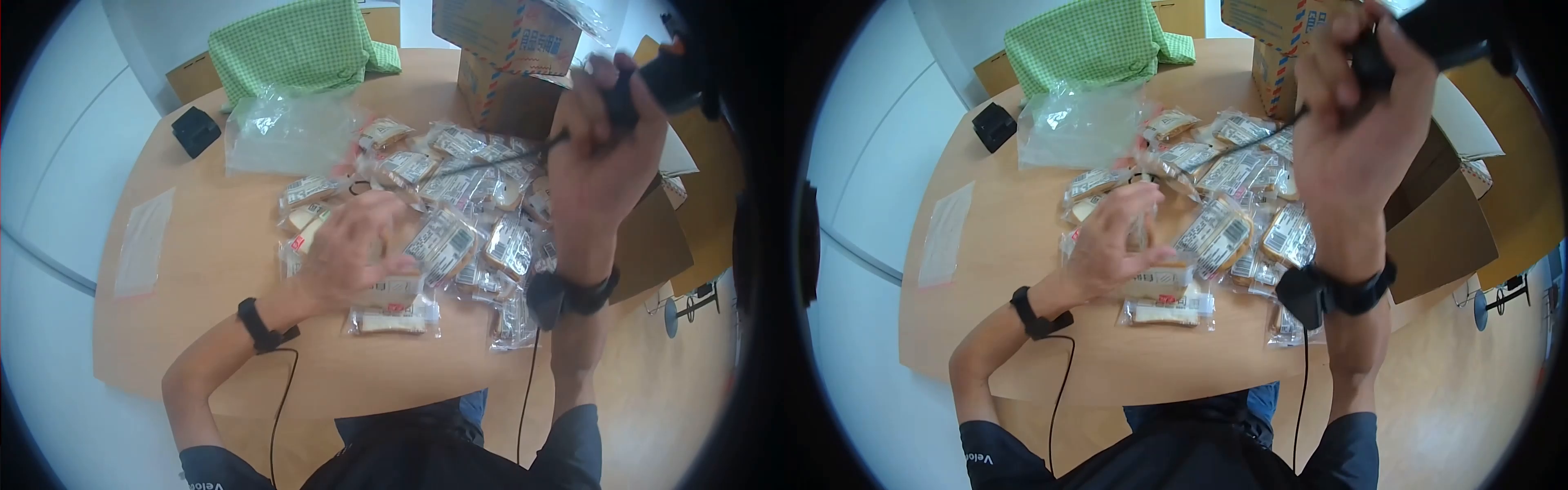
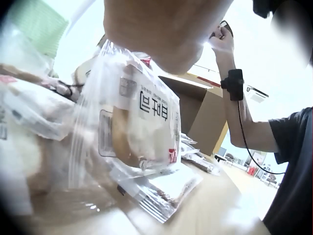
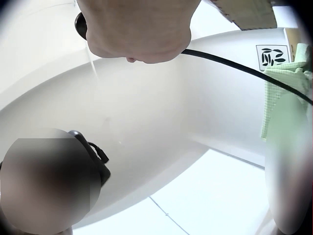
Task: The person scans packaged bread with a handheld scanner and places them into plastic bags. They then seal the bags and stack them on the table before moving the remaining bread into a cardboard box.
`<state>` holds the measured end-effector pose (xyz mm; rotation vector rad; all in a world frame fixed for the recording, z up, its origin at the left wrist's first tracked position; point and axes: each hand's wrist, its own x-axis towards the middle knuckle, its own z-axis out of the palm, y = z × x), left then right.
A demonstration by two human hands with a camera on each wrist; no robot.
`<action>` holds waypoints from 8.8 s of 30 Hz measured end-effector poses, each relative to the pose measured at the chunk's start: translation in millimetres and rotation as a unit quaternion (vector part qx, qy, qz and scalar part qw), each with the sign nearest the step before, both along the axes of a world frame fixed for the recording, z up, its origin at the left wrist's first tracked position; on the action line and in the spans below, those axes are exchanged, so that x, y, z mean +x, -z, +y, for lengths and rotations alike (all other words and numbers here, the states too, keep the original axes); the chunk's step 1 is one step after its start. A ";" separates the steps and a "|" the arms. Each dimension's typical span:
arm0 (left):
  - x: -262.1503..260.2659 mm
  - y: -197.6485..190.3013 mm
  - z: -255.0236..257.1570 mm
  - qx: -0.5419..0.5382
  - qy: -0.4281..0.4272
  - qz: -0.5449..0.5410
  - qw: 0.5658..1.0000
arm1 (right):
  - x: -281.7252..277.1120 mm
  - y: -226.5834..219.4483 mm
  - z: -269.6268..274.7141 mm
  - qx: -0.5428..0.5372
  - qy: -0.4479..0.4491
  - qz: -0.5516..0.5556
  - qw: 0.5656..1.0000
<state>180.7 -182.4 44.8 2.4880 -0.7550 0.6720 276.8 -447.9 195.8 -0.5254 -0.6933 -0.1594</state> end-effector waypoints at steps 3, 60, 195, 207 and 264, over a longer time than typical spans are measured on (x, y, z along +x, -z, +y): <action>25.1 -1.9 14.9 -0.245 -0.164 0.134 0.946 | 40.1 -32.9 -8.2 0.026 -0.090 -0.092 0.991; 221.8 23.5 -148.1 0.390 0.186 0.288 0.855 | 108.1 186.5 -185.5 -0.380 0.504 0.076 0.772; -85.3 27.1 348.0 -0.104 -0.580 0.042 0.807 | -56.9 195.1 -116.4 -0.742 0.307 -0.118 0.585; 212.2 -16.2 166.4 -0.308 -0.218 0.279 0.883 | -124.1 214.5 -47.1 -0.713 0.210 -0.343 0.574; -109.3 119.8 79.0 -0.327 -0.222 0.023 0.918 | -111.6 590.5 -33.1 -0.907 0.122 0.111 0.388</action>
